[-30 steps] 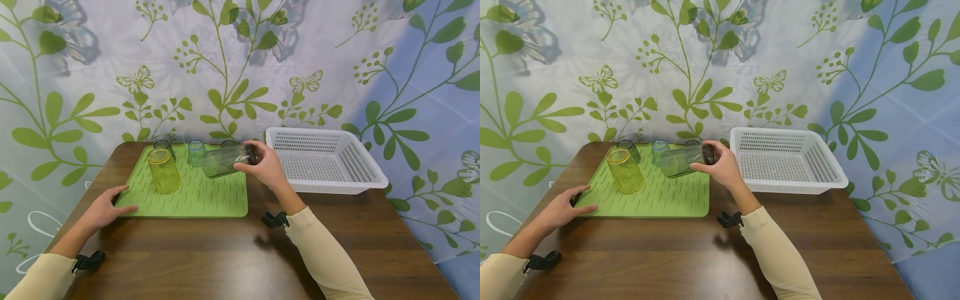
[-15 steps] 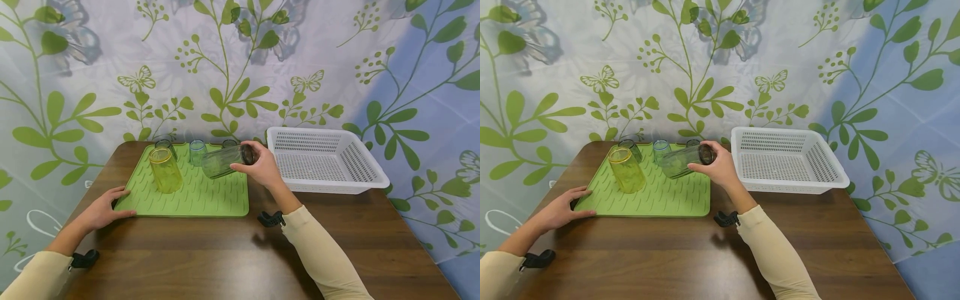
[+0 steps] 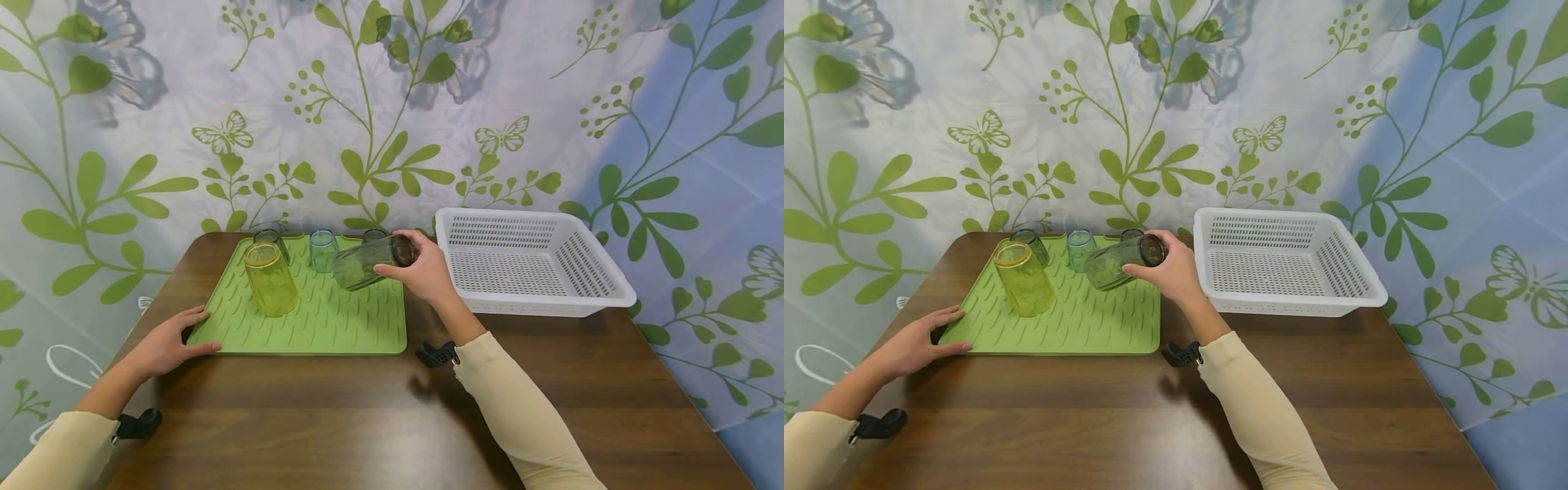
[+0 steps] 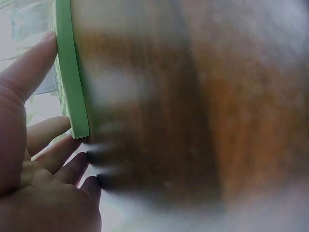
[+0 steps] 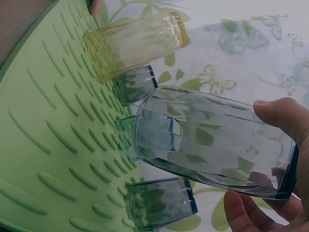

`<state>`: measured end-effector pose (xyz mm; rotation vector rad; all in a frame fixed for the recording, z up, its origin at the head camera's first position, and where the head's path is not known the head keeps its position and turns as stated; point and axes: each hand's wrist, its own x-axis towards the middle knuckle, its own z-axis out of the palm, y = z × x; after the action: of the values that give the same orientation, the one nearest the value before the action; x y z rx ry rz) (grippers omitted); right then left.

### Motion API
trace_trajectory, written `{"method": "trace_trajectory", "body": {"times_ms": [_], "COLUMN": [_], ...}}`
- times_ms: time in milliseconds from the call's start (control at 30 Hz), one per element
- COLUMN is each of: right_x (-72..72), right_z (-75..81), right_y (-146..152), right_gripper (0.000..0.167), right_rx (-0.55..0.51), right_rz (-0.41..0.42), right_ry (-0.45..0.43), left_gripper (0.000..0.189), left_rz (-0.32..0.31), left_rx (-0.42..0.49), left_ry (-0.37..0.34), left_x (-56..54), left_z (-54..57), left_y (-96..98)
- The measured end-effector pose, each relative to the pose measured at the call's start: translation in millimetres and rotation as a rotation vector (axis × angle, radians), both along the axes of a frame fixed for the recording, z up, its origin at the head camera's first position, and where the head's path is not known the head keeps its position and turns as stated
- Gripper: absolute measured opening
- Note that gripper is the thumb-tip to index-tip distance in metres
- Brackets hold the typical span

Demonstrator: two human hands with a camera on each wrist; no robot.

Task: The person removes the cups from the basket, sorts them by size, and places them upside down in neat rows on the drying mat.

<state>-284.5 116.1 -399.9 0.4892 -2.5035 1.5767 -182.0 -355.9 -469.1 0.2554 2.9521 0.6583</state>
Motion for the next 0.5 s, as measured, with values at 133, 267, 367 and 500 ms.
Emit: {"method": "trace_trajectory", "body": {"times_ms": [133, 267, 367, 500], "right_x": [-2.3, -4.2, -5.1, -6.4], "right_z": [-1.1, -3.4, -4.0, -4.1], "right_y": [-0.3, -0.7, -1.0, -1.8], "right_gripper": [0.074, 0.075, 0.076, 0.079], "right_rx": [0.036, 0.072, 0.086, 0.117], "right_rz": [-0.017, -0.033, -0.035, -0.031], "right_ry": [0.001, 0.01, 0.013, 0.017], "left_gripper": [0.093, 0.092, 0.091, 0.09], "left_rz": [0.004, 0.001, -0.006, -0.013], "left_rx": [-0.009, -0.024, -0.04, -0.053], "left_ry": [0.002, 0.011, 0.025, 0.042], "left_x": [0.7, 0.4, 0.1, -0.1], "left_z": [-0.6, -0.8, -0.9, -1.2], "left_y": [-0.3, -1.0, -1.6, -1.8]}}
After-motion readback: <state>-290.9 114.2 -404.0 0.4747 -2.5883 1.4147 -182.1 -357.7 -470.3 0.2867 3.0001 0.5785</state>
